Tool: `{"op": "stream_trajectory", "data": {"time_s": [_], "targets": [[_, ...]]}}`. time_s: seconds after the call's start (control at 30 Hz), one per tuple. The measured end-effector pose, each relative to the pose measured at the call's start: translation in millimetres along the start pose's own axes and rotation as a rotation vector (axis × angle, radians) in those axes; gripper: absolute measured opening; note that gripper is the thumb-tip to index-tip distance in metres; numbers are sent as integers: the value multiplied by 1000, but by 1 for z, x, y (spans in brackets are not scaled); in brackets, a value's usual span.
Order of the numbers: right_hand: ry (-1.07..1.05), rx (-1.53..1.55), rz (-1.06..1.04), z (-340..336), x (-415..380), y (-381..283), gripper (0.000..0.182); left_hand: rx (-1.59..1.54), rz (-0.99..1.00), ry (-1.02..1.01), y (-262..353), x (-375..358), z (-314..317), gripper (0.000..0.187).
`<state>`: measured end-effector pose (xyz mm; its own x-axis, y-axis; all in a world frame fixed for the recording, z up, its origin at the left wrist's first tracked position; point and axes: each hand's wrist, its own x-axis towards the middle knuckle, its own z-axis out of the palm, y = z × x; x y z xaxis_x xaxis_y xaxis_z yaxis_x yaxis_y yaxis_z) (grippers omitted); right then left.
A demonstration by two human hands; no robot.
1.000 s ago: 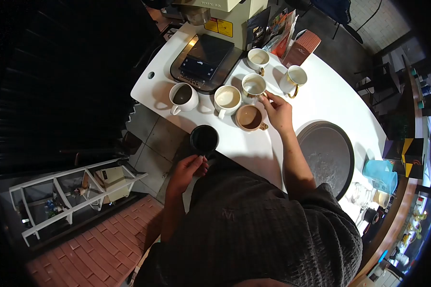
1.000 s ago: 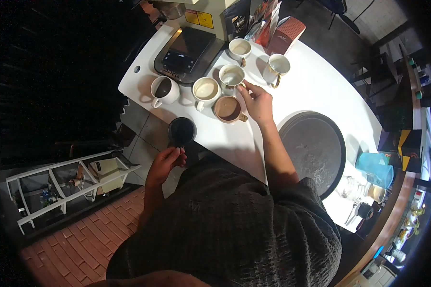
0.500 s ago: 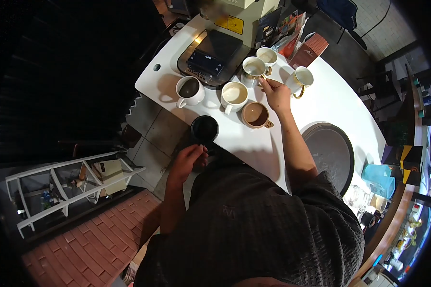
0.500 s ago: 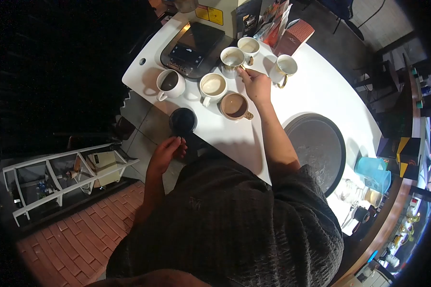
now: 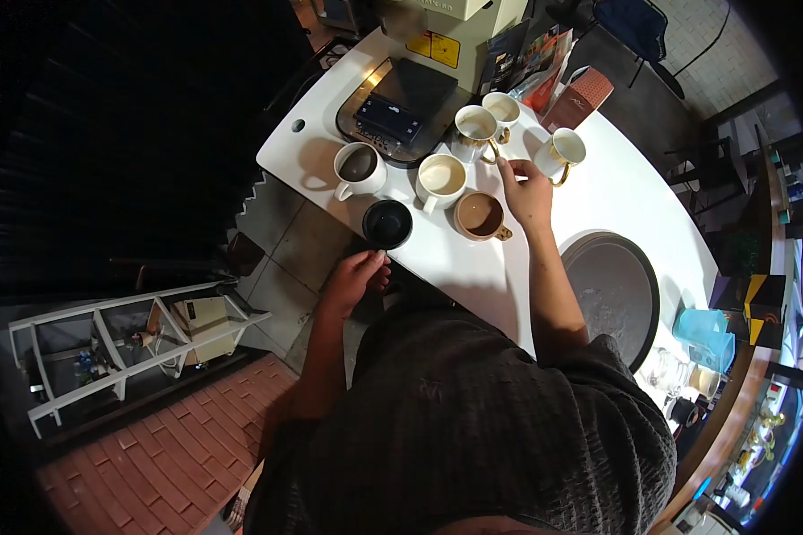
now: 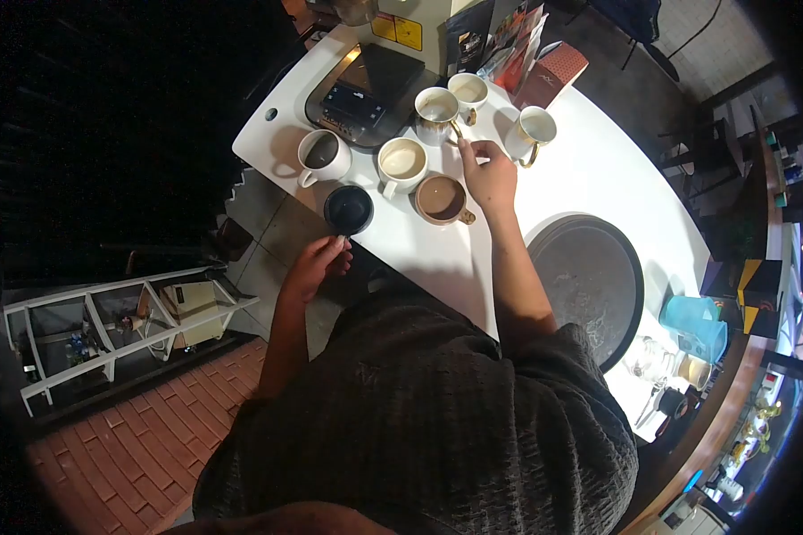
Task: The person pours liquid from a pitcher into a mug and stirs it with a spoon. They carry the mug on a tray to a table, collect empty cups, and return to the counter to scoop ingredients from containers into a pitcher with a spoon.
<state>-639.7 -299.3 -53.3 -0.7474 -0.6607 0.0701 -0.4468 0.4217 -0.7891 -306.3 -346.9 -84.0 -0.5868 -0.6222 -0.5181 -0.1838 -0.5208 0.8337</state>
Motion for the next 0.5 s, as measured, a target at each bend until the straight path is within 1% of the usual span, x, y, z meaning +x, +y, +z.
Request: {"op": "stream_trajectory", "data": {"time_s": [0.03,0.1,0.13,0.17,0.23,0.27,0.33,0.37,0.43,0.47,0.5], "targets": [[-1,-1,5,-1,-9,0,43,13,0,5,2,2,0,26],[-106,135,-71,0,-29,-4,40,30,-1,4,4,6,-1,26],[-93,110,-275,-3,-37,-14,40,32,9,-6,5,8,-1,26],[-96,114,-284,-3,-46,-27,45,35,17,-18,5,10,-2,26],[-54,-2,-504,2,-52,-37,58,27,18,-36,6,14,-2,27],[-49,-5,-498,5,-53,-42,58,17,25,-47,7,16,-2,28],[-127,-172,-538,12,-54,-52,72,17,22,-58,9,20,-2,28],[-122,-174,-533,19,-54,-56,72,10,20,-60,10,21,-2,29],[-10,-353,-493,34,-53,-56,76,7,6,-61,10,28,-2,29],[-45,-408,-471,38,-51,-55,84,1,-3,-57,11,30,-2,29],[-41,-410,-470,41,-50,-53,84,2,-1,-60,11,32,-2,29]]}}
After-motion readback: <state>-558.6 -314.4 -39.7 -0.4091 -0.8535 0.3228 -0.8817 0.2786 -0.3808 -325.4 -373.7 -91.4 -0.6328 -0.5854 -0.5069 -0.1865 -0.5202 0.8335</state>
